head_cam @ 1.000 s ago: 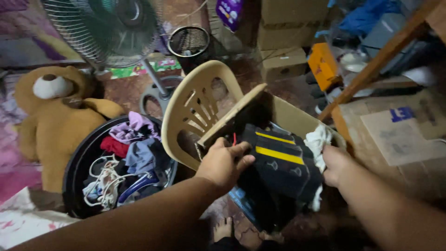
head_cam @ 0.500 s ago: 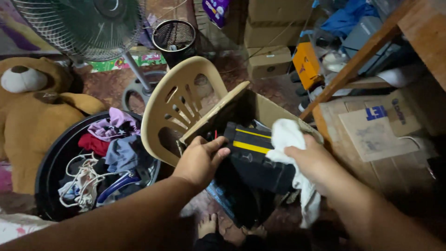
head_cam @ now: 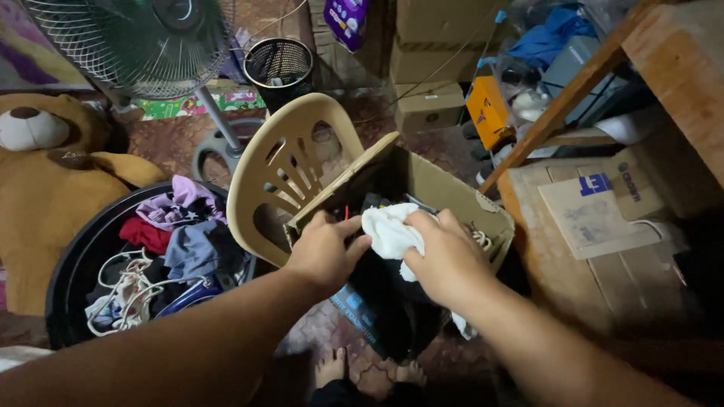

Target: Clean various objects and electronic components using a cloth.

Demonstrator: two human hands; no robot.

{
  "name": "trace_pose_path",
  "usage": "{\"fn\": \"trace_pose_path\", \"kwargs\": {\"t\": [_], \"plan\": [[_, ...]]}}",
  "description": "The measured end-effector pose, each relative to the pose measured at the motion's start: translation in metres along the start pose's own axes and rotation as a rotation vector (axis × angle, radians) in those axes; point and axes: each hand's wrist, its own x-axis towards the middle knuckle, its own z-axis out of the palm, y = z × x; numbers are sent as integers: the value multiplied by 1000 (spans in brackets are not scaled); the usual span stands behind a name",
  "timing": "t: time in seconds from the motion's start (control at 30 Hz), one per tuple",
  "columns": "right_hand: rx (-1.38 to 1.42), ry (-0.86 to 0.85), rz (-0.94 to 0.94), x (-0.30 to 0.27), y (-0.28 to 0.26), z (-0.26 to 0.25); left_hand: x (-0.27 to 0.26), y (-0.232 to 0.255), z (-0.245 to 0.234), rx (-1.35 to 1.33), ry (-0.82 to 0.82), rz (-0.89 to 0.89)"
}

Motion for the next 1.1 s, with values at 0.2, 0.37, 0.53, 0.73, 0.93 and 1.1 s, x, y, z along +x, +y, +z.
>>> {"fn": "trace_pose_path", "kwargs": {"t": [0.2, 0.37, 0.53, 0.73, 0.93, 1.1], "plan": [[694, -247, 364, 48, 60, 23, 25, 51, 23, -55, 221, 349], [1450, -423, 448, 50, 103, 1, 53, 69, 53, 65, 53, 538], [1608, -367, 573, 16, 78, -42, 51, 68, 48, 121, -200, 149], [1492, -133, 665, 31, 180, -30, 77, 52, 74, -289, 145, 203], [1314, -93, 780, 31, 191, -59, 77, 90, 97, -330, 237, 22], [1251, -472, 453, 14, 157, -55, 86, 105, 118, -400, 188, 157]]}}
